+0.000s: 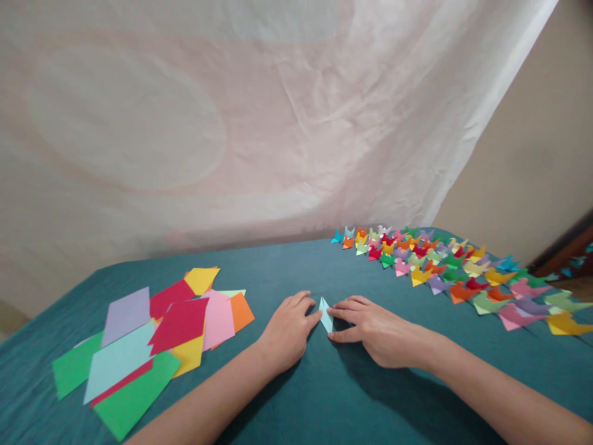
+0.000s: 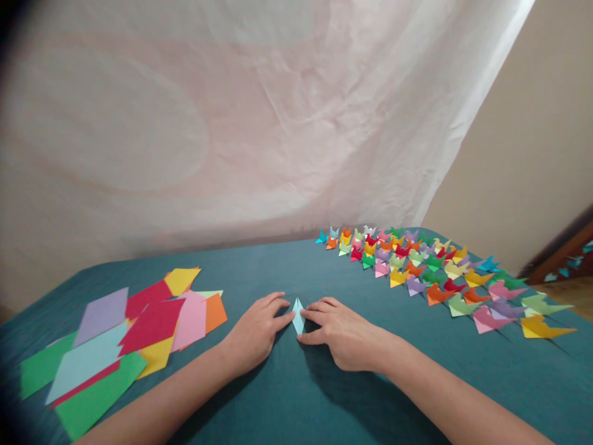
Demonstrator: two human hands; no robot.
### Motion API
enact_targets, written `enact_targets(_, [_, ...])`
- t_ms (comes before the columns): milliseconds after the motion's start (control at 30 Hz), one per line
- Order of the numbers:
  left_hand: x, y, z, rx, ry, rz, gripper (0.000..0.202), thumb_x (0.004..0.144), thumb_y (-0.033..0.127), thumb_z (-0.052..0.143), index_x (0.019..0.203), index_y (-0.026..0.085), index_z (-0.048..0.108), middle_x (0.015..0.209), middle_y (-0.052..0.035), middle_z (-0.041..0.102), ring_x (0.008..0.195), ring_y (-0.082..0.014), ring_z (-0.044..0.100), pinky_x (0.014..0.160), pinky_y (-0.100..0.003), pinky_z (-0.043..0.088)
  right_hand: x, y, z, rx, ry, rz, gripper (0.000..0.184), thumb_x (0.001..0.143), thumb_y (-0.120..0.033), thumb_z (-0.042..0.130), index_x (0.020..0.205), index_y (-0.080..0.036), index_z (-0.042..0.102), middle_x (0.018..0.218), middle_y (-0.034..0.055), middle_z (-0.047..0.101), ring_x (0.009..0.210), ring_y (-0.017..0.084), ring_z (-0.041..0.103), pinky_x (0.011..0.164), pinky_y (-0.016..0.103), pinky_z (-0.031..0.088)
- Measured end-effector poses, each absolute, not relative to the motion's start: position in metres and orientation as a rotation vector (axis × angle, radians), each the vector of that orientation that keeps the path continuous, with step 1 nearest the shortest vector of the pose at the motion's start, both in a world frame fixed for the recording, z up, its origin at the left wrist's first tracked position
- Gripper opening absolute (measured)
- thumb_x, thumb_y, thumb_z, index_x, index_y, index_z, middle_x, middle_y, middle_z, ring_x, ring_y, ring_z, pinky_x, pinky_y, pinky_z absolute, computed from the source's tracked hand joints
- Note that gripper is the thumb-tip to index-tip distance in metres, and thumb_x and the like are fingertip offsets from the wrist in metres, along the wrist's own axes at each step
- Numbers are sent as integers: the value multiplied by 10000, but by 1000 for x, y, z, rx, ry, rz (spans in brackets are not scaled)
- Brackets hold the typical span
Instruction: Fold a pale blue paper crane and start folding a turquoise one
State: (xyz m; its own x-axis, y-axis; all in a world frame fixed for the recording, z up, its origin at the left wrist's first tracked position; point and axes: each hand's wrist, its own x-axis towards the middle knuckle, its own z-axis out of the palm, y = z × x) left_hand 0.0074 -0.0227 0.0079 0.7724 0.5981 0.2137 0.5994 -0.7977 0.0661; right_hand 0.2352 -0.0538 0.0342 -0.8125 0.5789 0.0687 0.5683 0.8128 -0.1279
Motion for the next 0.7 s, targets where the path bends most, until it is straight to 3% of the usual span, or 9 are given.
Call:
enact_targets(367, [7,-21,7,-2974,-978,-384,355,847,109,469,1173,204,571,1176,-108,543,1221,-265,401,989,-454,381,236,-53,25,-914,-2819,143,465,801,-81,478,1194,-305,588,1320,85,501,1181,235,441,954,417,334])
enact_targets(700, [7,-21,5,-2954,-985,-399,348,859,105,456,1171,208,571,1161,-109,547,1219,-259,399,990,-458,379,232,-46,3,-1011,-2645,121,436,839,-40,420,1225,-198,546,1160,100,588,1088,205,478,920,384,368])
